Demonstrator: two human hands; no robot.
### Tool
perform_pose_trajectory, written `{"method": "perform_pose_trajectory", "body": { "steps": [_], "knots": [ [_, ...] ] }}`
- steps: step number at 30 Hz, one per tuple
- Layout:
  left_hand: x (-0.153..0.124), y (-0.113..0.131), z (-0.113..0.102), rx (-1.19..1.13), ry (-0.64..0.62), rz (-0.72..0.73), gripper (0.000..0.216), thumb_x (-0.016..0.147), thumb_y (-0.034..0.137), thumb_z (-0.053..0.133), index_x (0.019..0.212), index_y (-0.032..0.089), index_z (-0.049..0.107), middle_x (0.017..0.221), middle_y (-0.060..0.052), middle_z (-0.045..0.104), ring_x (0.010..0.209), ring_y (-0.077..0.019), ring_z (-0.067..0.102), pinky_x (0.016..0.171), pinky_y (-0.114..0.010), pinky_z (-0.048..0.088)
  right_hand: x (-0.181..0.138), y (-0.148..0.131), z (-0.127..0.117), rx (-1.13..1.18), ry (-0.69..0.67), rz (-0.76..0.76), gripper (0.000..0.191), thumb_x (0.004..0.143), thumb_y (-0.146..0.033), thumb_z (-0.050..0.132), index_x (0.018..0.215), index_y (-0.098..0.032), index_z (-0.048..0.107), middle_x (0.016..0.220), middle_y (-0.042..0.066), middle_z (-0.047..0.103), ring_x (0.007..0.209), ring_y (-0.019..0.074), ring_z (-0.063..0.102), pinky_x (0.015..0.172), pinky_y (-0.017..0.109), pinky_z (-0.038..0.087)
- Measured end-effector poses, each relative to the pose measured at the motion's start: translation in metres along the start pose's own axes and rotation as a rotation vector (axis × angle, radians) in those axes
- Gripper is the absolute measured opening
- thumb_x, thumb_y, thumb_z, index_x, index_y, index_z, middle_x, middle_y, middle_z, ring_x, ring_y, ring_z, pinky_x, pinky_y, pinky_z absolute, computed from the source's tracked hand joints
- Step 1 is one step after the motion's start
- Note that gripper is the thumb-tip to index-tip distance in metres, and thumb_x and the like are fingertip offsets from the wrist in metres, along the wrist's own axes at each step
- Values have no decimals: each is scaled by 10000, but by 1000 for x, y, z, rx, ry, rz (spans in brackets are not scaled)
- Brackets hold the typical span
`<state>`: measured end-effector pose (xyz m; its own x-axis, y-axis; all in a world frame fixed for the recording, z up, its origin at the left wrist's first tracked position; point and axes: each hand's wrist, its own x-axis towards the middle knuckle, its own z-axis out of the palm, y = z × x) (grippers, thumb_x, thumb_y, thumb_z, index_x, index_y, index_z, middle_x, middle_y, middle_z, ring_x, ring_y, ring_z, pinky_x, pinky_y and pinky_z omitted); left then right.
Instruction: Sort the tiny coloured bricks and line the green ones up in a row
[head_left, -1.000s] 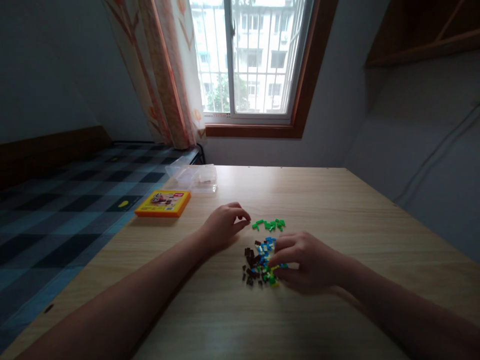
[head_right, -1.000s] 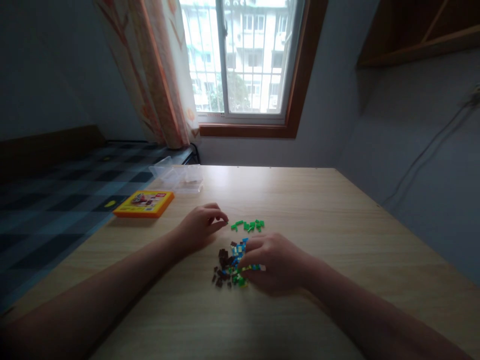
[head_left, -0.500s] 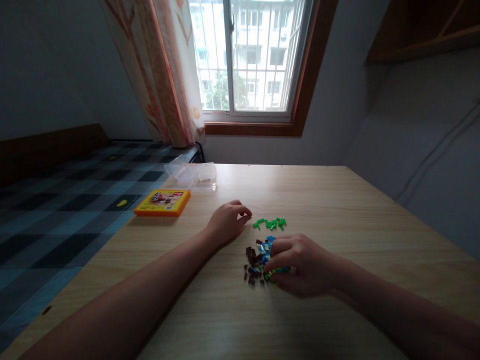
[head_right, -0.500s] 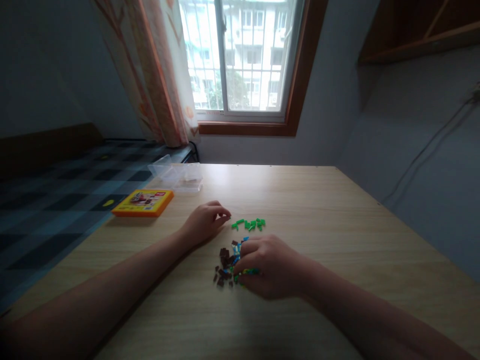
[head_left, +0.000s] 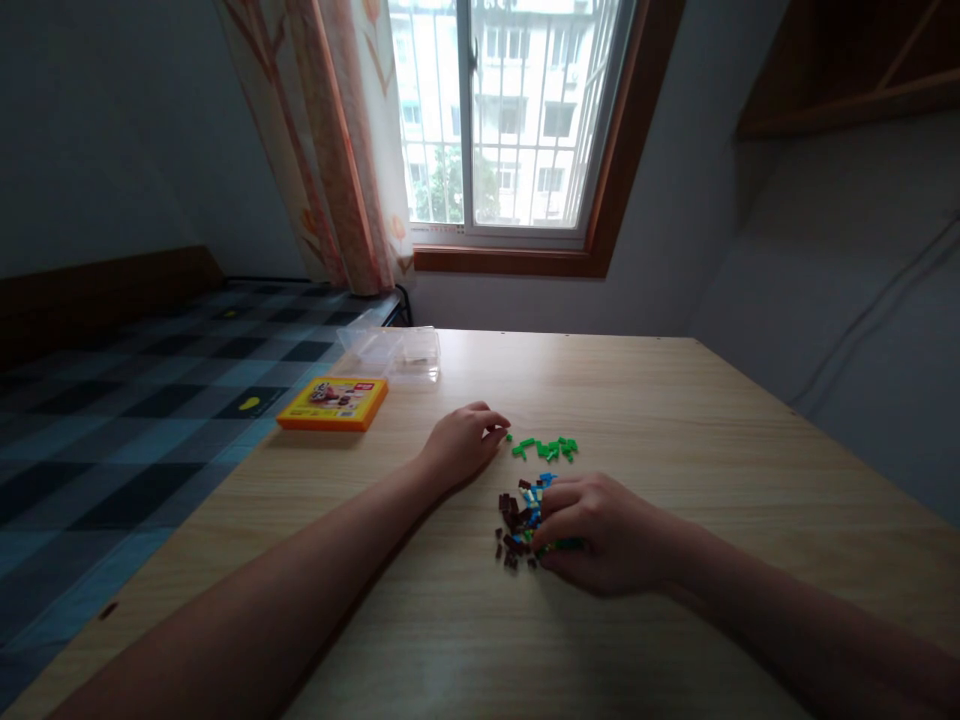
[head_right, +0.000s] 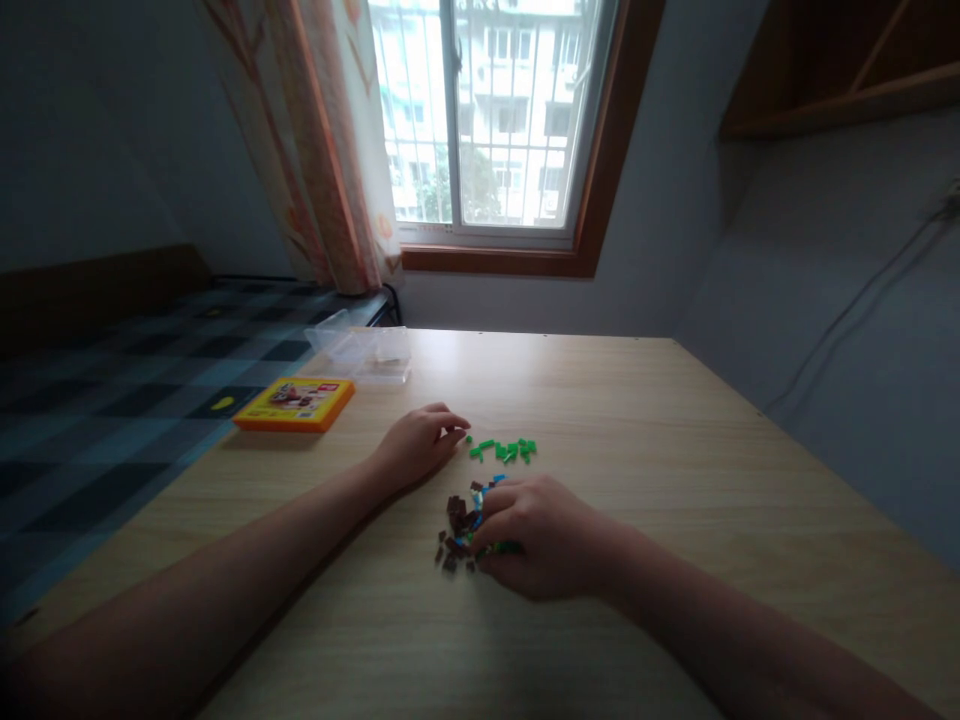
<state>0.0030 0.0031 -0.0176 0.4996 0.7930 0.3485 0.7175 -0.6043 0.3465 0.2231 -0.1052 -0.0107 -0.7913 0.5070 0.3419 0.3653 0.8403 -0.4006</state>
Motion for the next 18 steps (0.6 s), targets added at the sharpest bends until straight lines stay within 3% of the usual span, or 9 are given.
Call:
{"method": "perform_pose_trajectory", "body": {
  "steps": [11, 18],
  "knots": [
    [-1, 0, 0, -23, 14, -4, 211, 897, 265, 568, 980, 216, 756, 916, -35, 685, 717, -142, 610, 751, -274, 484, 0, 4, 2, 74, -9, 50, 103, 846, -214, 649, 904, -218, 734, 873, 36, 683, 766, 143, 612, 697, 261, 456],
    [-1, 1, 0, -19, 25, -11, 219, 903, 293, 561, 985, 227, 753, 916, -32, 682, 683, -130, 598, 733, -271, 480, 0, 3, -2, 58, -23, 60, 162, 840, -232, 664, 985, -231, 738, 904, 37, 688, 786, 149, 620, 709, 264, 462]
  ]
}}
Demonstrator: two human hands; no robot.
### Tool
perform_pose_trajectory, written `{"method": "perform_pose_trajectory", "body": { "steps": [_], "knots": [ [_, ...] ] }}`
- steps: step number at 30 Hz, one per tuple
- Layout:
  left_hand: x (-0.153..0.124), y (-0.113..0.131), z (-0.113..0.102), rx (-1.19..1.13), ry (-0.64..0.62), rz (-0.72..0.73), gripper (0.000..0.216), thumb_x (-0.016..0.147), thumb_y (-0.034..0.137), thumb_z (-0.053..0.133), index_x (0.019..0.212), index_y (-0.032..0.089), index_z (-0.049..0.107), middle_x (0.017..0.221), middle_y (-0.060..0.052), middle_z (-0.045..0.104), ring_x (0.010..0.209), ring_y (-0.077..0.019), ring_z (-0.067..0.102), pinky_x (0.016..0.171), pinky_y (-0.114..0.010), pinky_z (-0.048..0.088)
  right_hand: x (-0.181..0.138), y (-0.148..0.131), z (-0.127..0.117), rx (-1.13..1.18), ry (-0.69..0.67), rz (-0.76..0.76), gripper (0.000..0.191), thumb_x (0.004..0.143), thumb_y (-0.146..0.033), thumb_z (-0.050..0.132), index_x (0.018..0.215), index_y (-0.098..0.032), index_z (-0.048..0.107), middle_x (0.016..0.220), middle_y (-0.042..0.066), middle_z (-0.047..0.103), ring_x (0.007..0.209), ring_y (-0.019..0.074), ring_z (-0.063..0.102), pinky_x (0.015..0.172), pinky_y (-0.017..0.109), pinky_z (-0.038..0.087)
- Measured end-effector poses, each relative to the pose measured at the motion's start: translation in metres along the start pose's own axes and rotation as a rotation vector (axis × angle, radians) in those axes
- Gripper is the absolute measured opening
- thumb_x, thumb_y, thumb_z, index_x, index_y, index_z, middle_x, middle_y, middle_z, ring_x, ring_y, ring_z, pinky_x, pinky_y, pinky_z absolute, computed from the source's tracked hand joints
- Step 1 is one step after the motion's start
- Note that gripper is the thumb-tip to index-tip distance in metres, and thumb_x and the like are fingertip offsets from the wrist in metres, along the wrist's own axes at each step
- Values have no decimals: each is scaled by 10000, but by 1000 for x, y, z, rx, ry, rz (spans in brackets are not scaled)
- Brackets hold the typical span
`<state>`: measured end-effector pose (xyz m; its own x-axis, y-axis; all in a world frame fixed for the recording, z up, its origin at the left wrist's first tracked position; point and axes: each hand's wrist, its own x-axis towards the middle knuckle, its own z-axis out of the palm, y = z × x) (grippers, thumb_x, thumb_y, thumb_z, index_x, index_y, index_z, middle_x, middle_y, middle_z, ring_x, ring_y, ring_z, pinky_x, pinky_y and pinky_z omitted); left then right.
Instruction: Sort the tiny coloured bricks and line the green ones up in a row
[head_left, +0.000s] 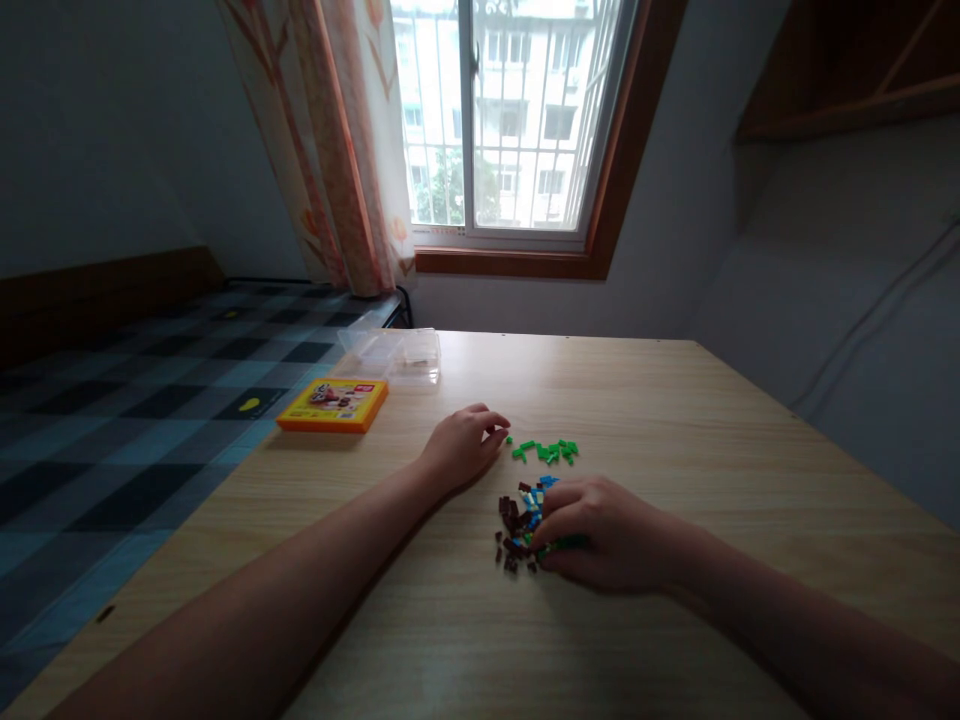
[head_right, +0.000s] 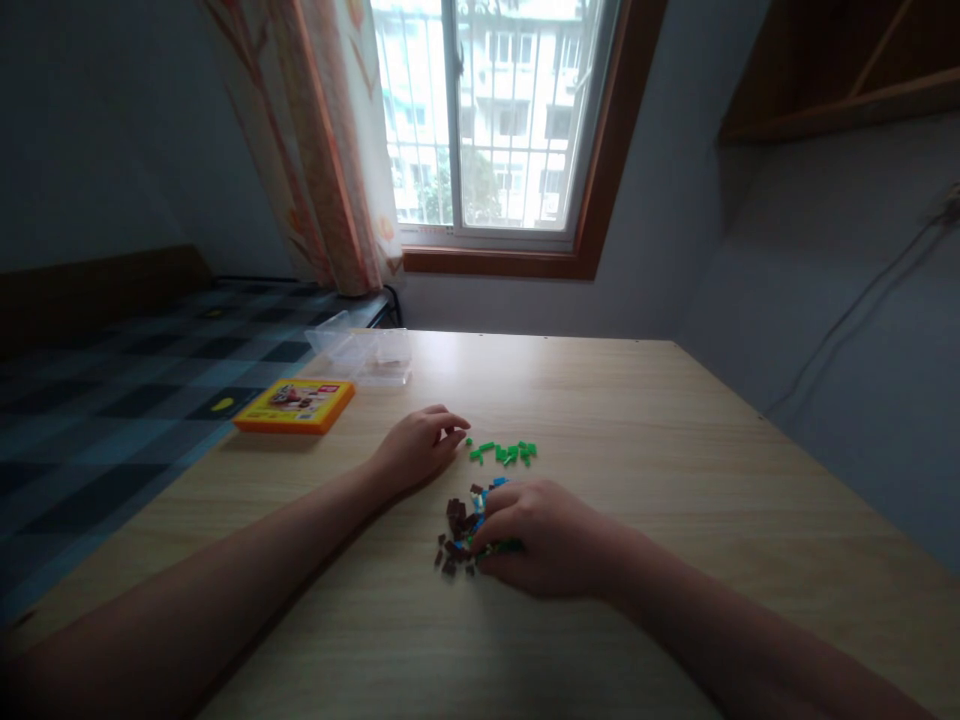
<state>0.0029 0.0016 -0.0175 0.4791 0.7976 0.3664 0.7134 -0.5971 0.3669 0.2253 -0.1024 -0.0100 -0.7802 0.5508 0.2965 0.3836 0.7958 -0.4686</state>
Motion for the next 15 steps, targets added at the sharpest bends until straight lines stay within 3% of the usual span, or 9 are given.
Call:
{"method": "perform_pose_trajectory", "body": {
  "steps": [6, 15],
  "knots": [
    [0, 1, -1, 6, -6, -3, 209, 888, 249, 564, 983, 233, 750, 927, -28, 683, 683, -133, 594, 735, -278, 481, -1, -2, -5, -37, -37, 32, 146, 828, -187, 650, 929, -236, 743, 881, 19, 685, 775, 145, 616, 697, 262, 453],
    [-3, 4, -4, -47, 12, 25, 197, 869, 220, 576, 956, 211, 753, 901, -35, 673, 658, -115, 575, 705, -260, 480, -2, 1, -4, -14, 43, 6, 118, 876, -205, 619, 881, -210, 737, 811, 32, 665, 707, 134, 596, 634, 252, 443]
  ]
}}
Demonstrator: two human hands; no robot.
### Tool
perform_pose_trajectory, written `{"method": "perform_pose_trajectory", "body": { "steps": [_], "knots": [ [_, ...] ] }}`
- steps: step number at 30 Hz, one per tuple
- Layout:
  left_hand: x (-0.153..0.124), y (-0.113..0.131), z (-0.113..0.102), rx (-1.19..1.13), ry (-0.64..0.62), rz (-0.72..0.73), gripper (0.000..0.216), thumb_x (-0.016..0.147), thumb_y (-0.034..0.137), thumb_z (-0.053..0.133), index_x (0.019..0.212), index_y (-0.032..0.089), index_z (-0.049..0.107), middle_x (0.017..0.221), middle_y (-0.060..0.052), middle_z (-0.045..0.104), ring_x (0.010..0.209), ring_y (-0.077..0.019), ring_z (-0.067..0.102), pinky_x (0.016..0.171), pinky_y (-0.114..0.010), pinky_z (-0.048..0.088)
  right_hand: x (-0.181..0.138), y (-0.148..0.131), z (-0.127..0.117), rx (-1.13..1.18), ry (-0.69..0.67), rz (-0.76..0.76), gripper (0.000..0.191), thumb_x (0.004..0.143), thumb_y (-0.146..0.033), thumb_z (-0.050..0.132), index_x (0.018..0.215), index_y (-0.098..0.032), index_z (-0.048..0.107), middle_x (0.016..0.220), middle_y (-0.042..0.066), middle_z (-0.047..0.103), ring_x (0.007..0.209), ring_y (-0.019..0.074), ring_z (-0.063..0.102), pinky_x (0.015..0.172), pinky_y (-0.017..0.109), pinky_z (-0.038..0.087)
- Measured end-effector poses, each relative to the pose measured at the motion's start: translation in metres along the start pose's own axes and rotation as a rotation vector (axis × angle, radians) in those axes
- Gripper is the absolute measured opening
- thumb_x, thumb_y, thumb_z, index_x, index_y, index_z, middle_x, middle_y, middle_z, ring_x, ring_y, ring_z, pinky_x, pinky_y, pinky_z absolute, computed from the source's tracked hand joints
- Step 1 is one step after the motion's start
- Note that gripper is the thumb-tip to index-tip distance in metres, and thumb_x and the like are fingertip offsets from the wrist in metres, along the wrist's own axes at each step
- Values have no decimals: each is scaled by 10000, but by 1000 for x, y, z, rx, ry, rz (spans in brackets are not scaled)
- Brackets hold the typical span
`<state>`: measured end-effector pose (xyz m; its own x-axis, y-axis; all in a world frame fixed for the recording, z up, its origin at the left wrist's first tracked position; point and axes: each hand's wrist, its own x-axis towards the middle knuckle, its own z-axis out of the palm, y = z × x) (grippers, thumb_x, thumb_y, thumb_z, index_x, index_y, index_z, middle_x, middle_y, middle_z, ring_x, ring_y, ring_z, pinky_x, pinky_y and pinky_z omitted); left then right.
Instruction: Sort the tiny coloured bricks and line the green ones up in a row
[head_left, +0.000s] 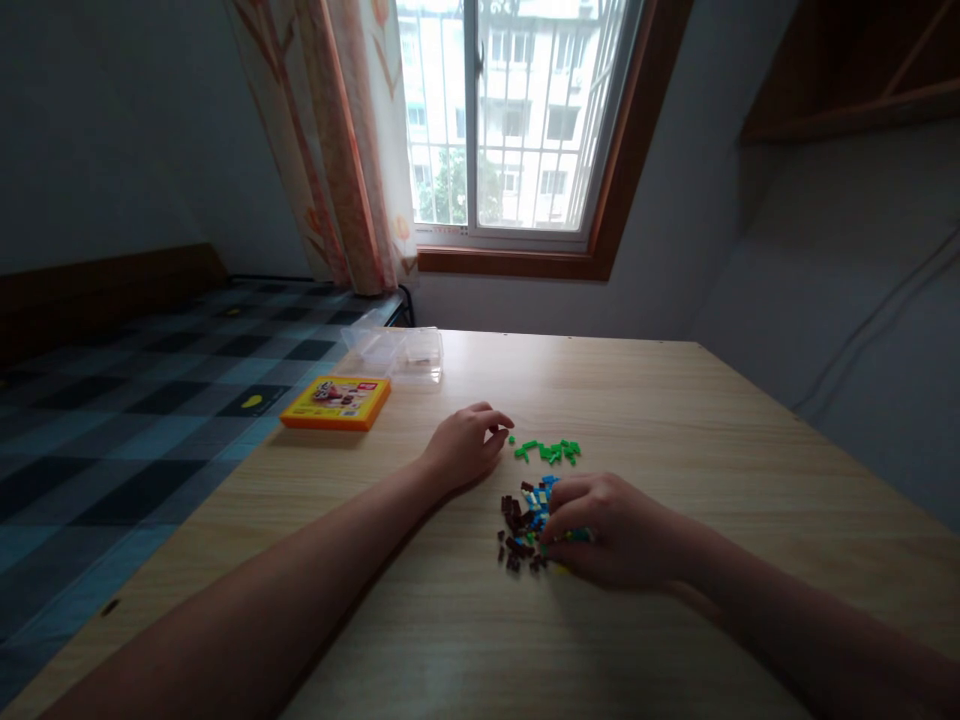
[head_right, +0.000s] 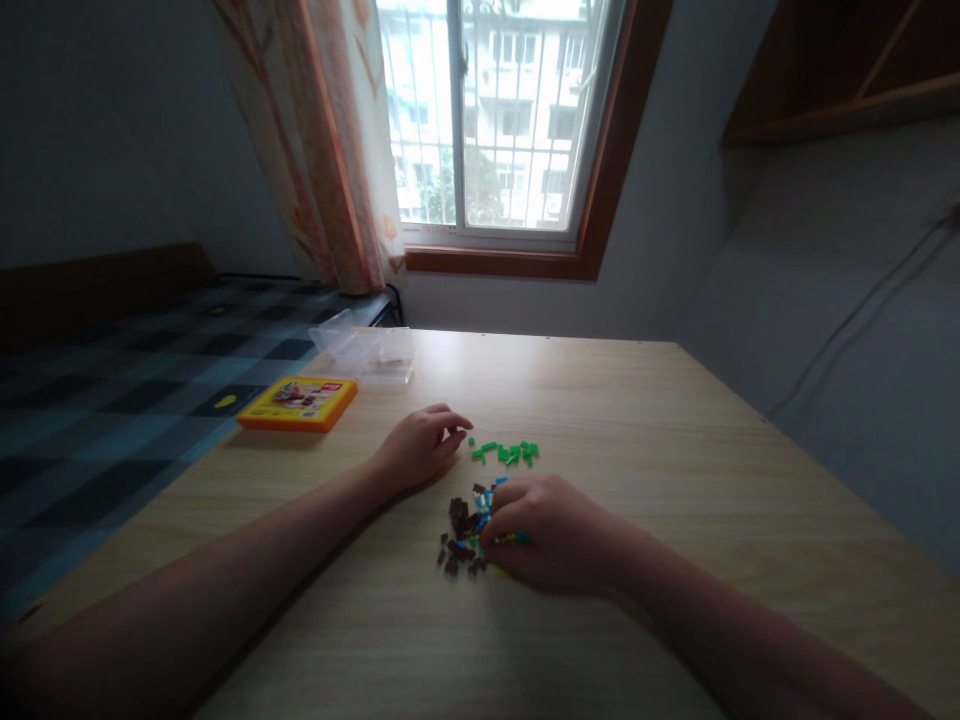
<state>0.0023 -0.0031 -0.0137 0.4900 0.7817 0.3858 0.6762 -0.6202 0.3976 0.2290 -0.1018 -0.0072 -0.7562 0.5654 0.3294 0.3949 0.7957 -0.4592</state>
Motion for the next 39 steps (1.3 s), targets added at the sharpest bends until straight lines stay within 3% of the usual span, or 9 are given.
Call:
{"method": "perform_pose_trajectory", "body": {
  "steps": [4, 7, 12, 22, 27, 39],
  "knots": [
    [-5, 13, -17, -125, -119, 148, 144, 856, 229, 616, 867, 201, 757, 892, -35, 661, 660, -102, 563, 682, -241, 473, -5, 15, -19, 13, 145, 47, 159, 917, -269, 612, 874, -194, 746, 772, 44, 658, 672, 125, 588, 605, 237, 447],
    [-8, 29, -33, -245, -323, 296, 85, 806, 232, 696, 848, 207, 765, 845, -16, 648, 643, -89, 554, 664, -222, 464, -11, 35, -29, -45, 205, 141, 168, 916, -275, 609, 898, -195, 755, 788, 44, 671, 644, 112, 587, 579, 221, 441],
    [-10, 47, -45, -291, -549, 423, 108, 783, 175, 717, 853, 227, 781, 791, -8, 651, 645, -94, 561, 652, -215, 460, -17, 58, -27, -193, 267, 331, 157, 876, -244, 623, 830, -199, 766, 748, 29, 671, 642, 124, 570, 612, 247, 425],
    [-15, 47, -33, -206, -600, 466, 189, 723, 94, 750, 848, 231, 789, 804, 2, 658, 685, -104, 589, 650, -196, 455, -10, 60, -19, -221, 269, 433, 159, 835, -236, 620, 836, -212, 777, 728, 23, 673, 648, 140, 572, 590, 246, 395],
    [-16, 44, -29, -223, -604, 459, 176, 740, 118, 754, 860, 242, 790, 812, 7, 662, 682, -98, 585, 648, -192, 448, -9, 60, -16, -220, 380, 446, 155, 840, -220, 628, 893, -220, 774, 750, 29, 686, 652, 147, 576, 612, 255, 414],
    [-14, 46, -33, -180, -584, 453, 159, 738, 96, 721, 824, 222, 767, 802, 5, 647, 691, -105, 590, 662, -201, 449, -10, 55, -22, -210, 420, 348, 154, 869, -221, 609, 869, -198, 761, 708, 27, 663, 599, 135, 557, 583, 253, 412]
  ]
}}
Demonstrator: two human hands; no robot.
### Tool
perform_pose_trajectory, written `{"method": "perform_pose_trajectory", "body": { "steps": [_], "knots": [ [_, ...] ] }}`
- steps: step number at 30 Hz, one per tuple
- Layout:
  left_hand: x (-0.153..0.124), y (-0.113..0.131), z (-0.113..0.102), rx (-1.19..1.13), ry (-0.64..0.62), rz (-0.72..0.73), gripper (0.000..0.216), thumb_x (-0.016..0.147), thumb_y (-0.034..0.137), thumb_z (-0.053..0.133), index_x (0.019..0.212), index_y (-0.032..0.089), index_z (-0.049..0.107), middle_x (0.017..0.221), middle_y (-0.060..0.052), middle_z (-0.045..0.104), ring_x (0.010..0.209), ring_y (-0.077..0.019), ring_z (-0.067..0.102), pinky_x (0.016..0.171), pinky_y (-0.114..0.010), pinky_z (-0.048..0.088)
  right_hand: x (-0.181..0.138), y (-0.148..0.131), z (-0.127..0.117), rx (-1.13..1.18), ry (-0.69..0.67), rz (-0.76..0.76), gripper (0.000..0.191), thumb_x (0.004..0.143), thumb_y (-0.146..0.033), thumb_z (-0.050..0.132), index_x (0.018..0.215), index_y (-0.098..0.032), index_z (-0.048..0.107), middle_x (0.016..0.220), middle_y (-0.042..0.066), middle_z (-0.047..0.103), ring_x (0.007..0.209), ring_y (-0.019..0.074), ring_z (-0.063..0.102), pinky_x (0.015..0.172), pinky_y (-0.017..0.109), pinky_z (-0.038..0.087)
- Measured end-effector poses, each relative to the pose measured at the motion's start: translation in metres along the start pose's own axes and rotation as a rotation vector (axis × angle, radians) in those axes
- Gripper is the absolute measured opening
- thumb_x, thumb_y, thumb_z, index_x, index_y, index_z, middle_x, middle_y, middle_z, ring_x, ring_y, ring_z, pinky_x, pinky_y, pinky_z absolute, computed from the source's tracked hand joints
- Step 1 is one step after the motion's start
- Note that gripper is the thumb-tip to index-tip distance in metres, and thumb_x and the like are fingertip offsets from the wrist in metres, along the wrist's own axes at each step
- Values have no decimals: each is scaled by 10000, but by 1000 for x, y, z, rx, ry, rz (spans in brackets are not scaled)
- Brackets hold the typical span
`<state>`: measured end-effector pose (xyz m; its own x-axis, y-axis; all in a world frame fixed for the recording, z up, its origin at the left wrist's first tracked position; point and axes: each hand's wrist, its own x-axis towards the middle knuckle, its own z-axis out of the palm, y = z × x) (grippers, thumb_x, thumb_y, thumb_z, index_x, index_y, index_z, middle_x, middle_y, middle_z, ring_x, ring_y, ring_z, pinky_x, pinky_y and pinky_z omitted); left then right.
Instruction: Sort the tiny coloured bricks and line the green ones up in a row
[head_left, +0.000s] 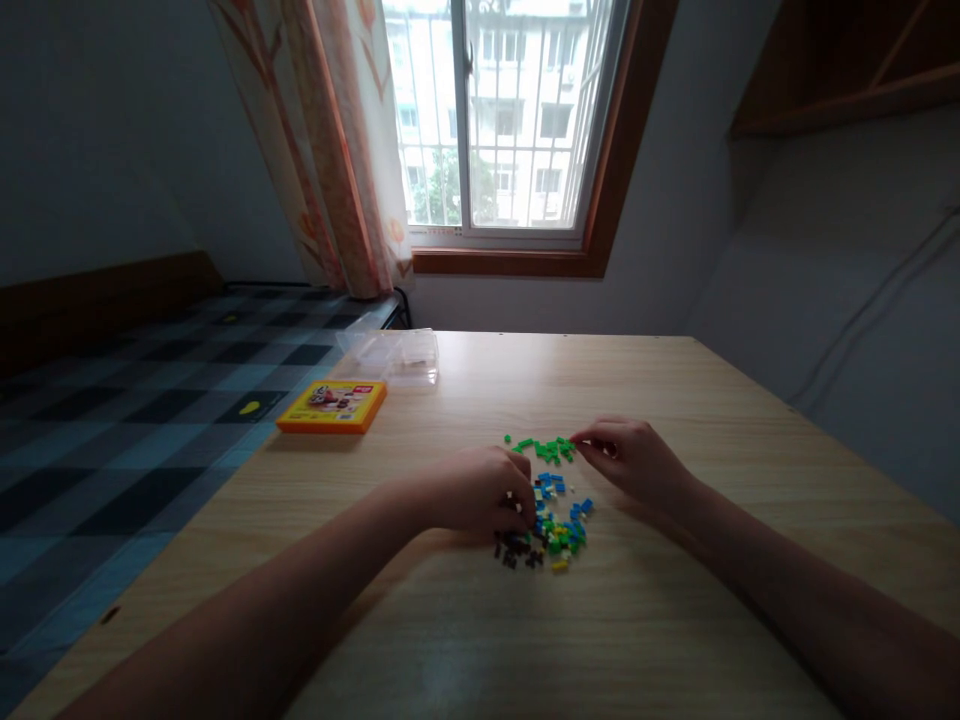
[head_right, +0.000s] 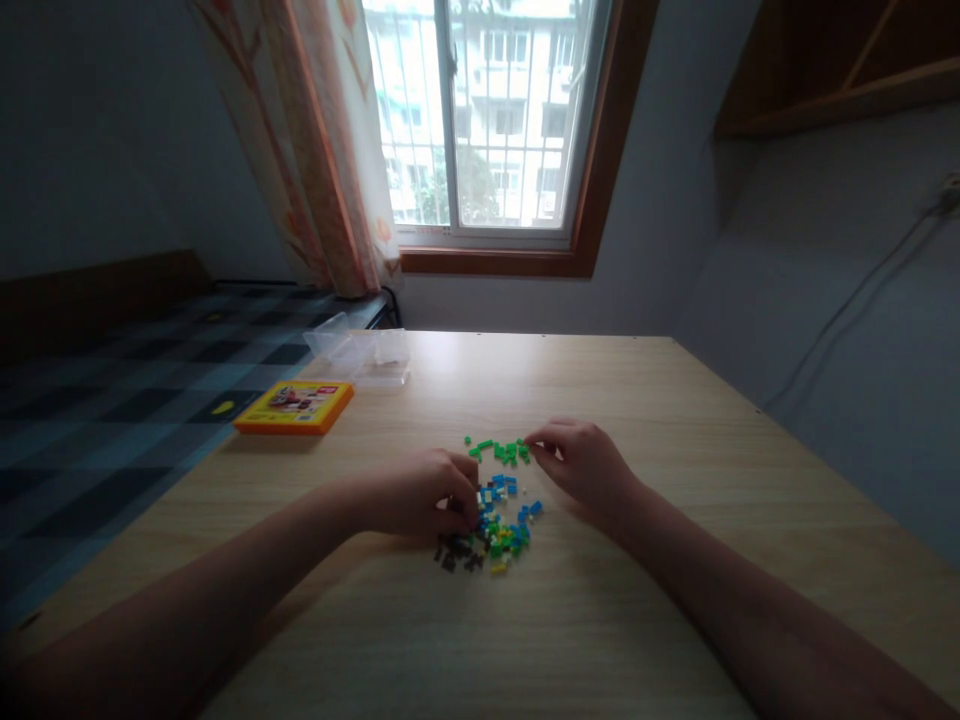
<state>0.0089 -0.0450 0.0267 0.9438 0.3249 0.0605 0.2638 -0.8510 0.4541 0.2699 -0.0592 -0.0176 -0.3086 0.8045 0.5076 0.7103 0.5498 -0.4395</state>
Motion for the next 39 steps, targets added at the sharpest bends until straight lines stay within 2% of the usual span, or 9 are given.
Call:
{"method": "perform_pose_trajectory", "body": {
  "steps": [6, 13, 19, 22, 25, 29, 39],
  "knots": [
    [0, 7, -2, 60, -42, -38, 161, 741, 97, 715, 829, 221, 765, 828, 6, 653, 694, -105, 595, 652, -202, 449, -1, -4, 0, -12, -15, -9, 136, 861, -214, 617, 852, -199, 751, 725, 25, 680, 596, 127, 556, 579, 244, 407],
    [-1, 3, 6, 60, -7, -8, 175, 741, 122, 737, 855, 249, 775, 843, 17, 664, 670, -95, 585, 625, -204, 441, -1, -4, 2, 20, -35, -32, 148, 868, -221, 605, 857, -193, 750, 726, 29, 681, 596, 123, 551, 572, 234, 408],
    [-1, 3, 5, 59, -26, 13, 128, 765, 128, 715, 819, 232, 767, 861, 8, 680, 693, -101, 599, 631, -201, 444, -6, -21, -2, 154, -255, -152, 161, 875, -204, 598, 872, -199, 759, 704, 22, 659, 595, 106, 555, 556, 212, 394],
    [-1, 3, 6, 49, -22, 10, 133, 763, 138, 724, 836, 236, 776, 856, 7, 681, 693, -101, 603, 638, -200, 451, -8, -32, -3, 198, -319, -215, 154, 881, -203, 604, 873, -205, 758, 739, 27, 661, 629, 110, 566, 584, 220, 398],
    [0, 2, 6, 20, -3, 40, 147, 768, 153, 736, 871, 247, 782, 874, 7, 685, 680, -95, 601, 651, -201, 456, -9, -41, -2, 192, -342, -277, 140, 875, -201, 618, 874, -214, 757, 762, 28, 667, 665, 120, 568, 613, 236, 398],
    [0, 2, 7, 5, -6, 80, 153, 774, 150, 732, 878, 250, 782, 890, 3, 692, 677, -96, 600, 659, -204, 457, -11, -46, 0, 182, -373, -274, 110, 846, -194, 650, 859, -225, 755, 774, 18, 676, 678, 123, 573, 620, 238, 398],
    [1, 4, 6, 4, -25, 46, 115, 784, 139, 698, 838, 224, 754, 860, -6, 685, 715, -116, 606, 636, -220, 445, -12, -49, 3, 130, -381, -265, 125, 881, -276, 635, 898, -258, 757, 855, 24, 716, 752, 146, 628, 680, 254, 439]
  ]
}}
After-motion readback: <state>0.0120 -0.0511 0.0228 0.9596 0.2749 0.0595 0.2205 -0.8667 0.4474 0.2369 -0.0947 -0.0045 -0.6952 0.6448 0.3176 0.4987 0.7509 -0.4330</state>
